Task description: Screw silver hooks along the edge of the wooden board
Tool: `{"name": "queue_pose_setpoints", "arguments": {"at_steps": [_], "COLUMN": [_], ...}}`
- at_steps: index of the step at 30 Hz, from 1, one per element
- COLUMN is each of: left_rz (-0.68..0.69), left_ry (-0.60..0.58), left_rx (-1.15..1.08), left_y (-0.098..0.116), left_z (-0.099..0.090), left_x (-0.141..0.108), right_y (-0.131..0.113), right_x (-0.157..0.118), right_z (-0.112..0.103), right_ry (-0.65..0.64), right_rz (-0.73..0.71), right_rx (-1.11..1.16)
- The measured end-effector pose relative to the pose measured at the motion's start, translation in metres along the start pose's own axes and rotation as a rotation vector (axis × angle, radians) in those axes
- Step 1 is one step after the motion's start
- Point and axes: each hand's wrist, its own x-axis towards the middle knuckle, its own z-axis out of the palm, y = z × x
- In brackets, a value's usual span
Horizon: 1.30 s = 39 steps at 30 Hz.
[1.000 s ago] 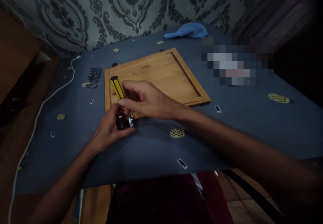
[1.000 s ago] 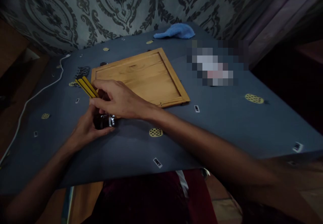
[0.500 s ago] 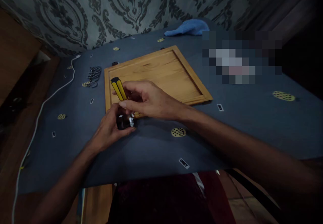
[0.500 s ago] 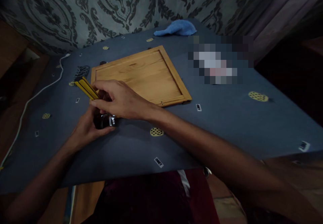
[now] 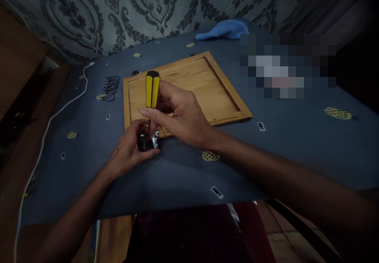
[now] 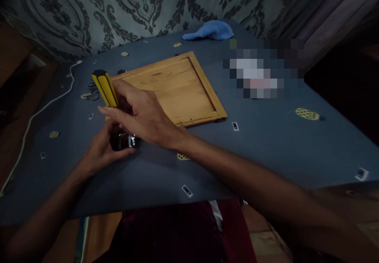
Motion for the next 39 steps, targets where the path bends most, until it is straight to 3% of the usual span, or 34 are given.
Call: {"name": "queue_pose_setpoints", "arguments": {"at_steps": [11, 39], "left_rz": [0.049, 0.031], "left_ry": [-0.008, -0.027], "left_rx": [-0.019, -0.036], "left_y": [-0.001, 0.008], "left_z": [0.0, -0.002], "left_x": [-0.001, 0.0], "right_y": [0.007, 0.006], "right_x": [-0.012, -0.013], "right_z": [-0.005, 0.001], "right_ry": [0.032, -0.018], "right_rz": [-0.11, -0.103], "right_rx": [-0.313, -0.219]}}
